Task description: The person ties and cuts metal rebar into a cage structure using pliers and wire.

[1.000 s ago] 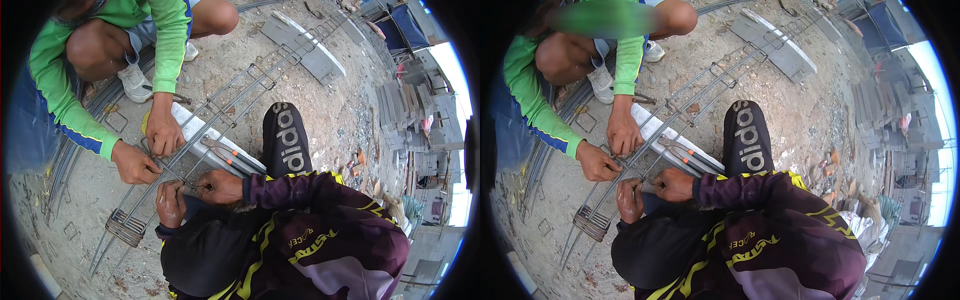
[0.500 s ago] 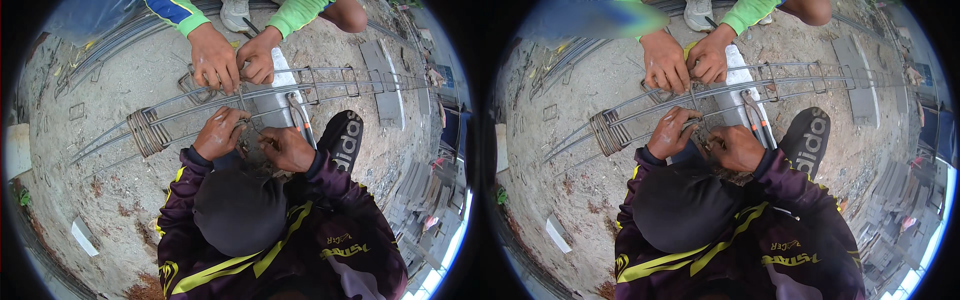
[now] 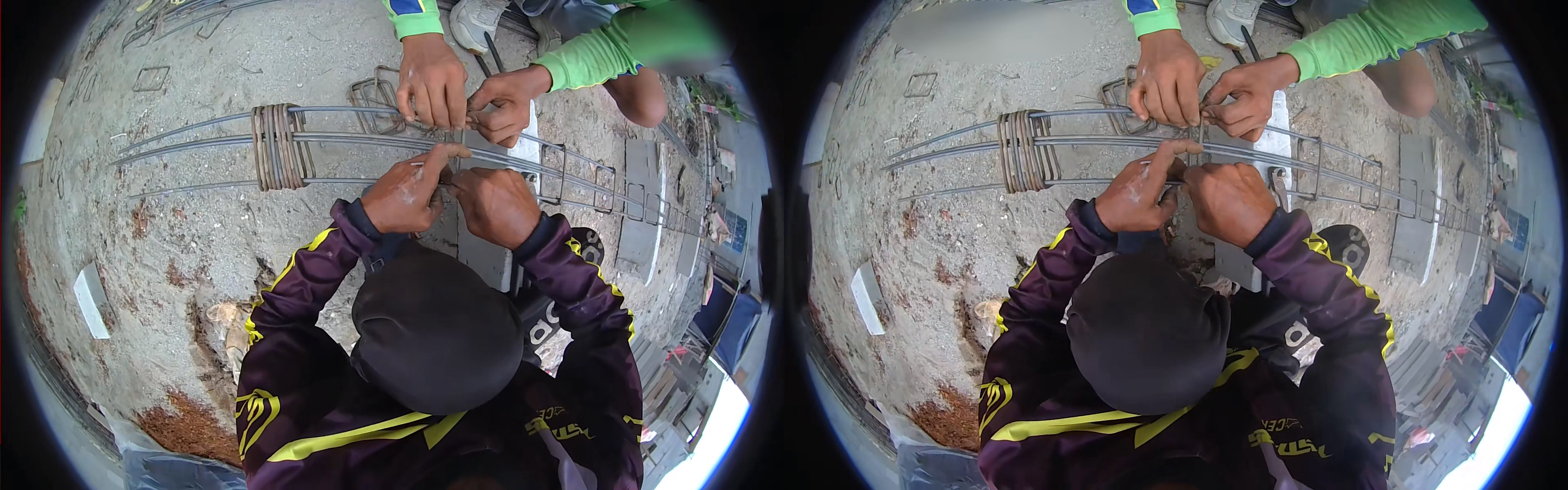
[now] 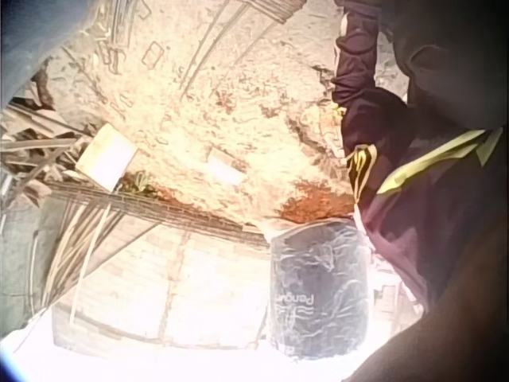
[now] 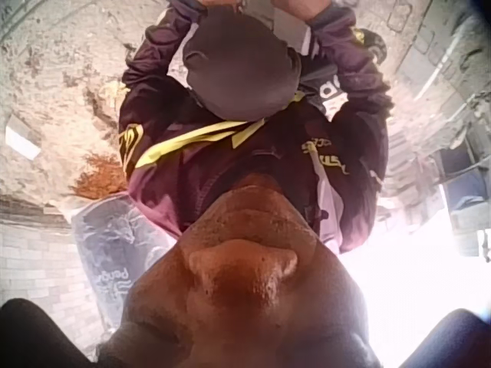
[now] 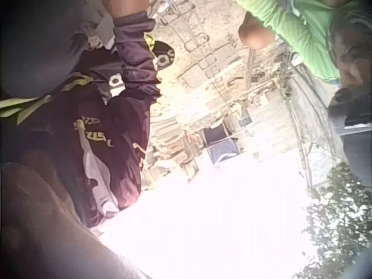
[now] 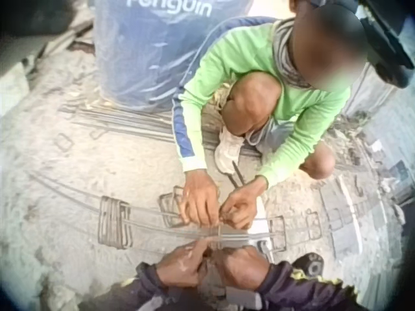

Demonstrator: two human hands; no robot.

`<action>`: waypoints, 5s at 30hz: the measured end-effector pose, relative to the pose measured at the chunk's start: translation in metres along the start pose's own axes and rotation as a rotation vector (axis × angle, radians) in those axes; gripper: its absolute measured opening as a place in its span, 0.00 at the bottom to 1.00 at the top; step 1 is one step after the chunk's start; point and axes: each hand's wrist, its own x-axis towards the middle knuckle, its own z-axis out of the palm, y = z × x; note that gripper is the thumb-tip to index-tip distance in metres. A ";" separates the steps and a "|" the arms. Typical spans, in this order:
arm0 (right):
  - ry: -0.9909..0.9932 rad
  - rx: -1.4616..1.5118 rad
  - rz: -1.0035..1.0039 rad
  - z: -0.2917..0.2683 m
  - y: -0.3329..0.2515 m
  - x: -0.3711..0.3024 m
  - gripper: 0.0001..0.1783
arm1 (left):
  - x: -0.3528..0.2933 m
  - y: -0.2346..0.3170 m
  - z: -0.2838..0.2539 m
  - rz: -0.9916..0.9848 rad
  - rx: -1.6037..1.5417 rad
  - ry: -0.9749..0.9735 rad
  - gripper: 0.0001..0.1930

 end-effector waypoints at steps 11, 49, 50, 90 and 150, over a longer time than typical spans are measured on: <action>-0.114 -0.076 -0.072 -0.008 0.000 0.015 0.05 | 0.000 0.000 -0.002 -0.119 -0.014 -0.075 0.43; -0.129 1.142 0.681 0.000 0.026 -0.062 0.09 | 0.000 -0.021 0.035 0.252 0.569 0.312 0.17; -0.104 0.951 0.604 -0.002 0.025 -0.064 0.10 | 0.000 -0.022 0.038 0.260 0.575 0.355 0.16; -0.244 -0.916 0.141 -0.119 -0.037 -0.067 0.44 | -0.013 -0.032 0.075 0.175 0.668 0.686 0.13; -0.342 0.127 0.259 -0.045 0.063 -0.099 0.22 | -0.009 0.001 0.018 0.031 0.506 0.128 0.09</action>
